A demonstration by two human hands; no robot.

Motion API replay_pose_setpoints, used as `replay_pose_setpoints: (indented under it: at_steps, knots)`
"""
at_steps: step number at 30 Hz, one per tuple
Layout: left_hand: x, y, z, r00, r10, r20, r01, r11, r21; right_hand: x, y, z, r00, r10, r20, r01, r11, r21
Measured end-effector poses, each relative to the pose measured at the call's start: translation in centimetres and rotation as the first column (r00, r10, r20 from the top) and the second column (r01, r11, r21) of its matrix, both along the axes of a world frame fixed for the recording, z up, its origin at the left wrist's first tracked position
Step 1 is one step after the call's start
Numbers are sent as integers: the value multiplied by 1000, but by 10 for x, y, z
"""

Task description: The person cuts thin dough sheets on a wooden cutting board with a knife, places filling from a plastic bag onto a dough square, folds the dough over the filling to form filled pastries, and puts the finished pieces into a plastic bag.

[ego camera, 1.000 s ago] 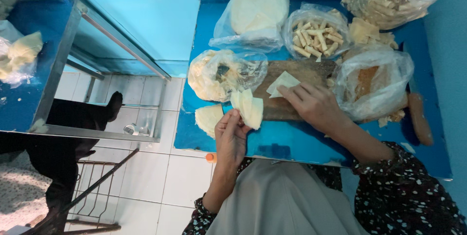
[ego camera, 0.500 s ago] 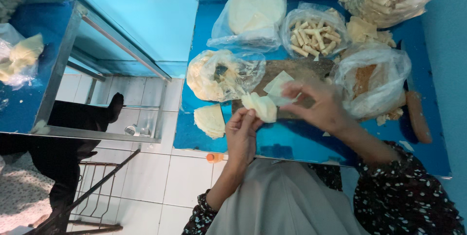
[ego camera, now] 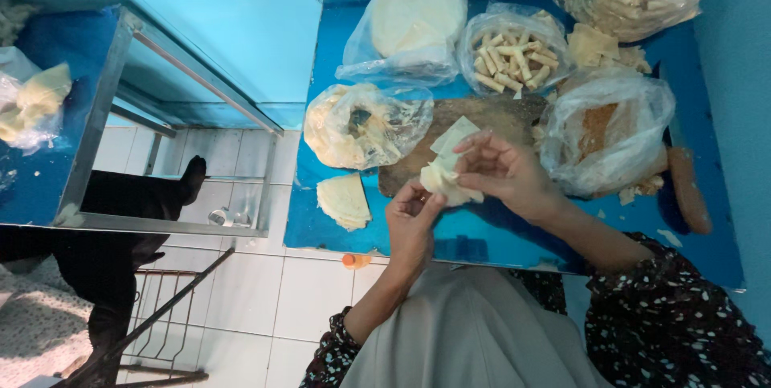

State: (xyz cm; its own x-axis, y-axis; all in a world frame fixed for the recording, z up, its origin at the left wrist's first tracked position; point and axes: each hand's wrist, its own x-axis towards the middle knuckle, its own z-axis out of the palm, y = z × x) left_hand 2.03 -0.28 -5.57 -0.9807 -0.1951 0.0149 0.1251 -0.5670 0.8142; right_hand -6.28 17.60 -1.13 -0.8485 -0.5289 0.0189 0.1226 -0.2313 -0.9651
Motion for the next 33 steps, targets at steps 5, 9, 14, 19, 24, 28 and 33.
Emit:
replay_pose_setpoints:
  at_steps: [5,9,14,19,24,28,33]
  knots:
    - [3,-14,2,992,64,109,-67,997,24,-11,7,11,960,57,275,24,959,-284]
    - [16,-51,17,947,318,35,-288,894,-342,-20,19,16,940,122,318,15,918,-397]
    - [30,-97,43,847,515,-131,-465,601,-650,-21,29,17,961,55,271,48,932,-360]
    - [33,-107,50,820,552,-150,-282,161,-946,-16,22,18,845,-214,-489,304,946,111]
    - [32,-102,53,803,434,-409,-389,-139,-911,-1,5,20,137,391,-910,542,740,399]
    - [31,-100,63,777,463,-426,-401,-158,-902,0,4,29,12,430,-903,500,779,378]
    - [33,-78,65,709,387,-589,-561,-197,-804,2,4,27,259,414,-873,467,737,489]
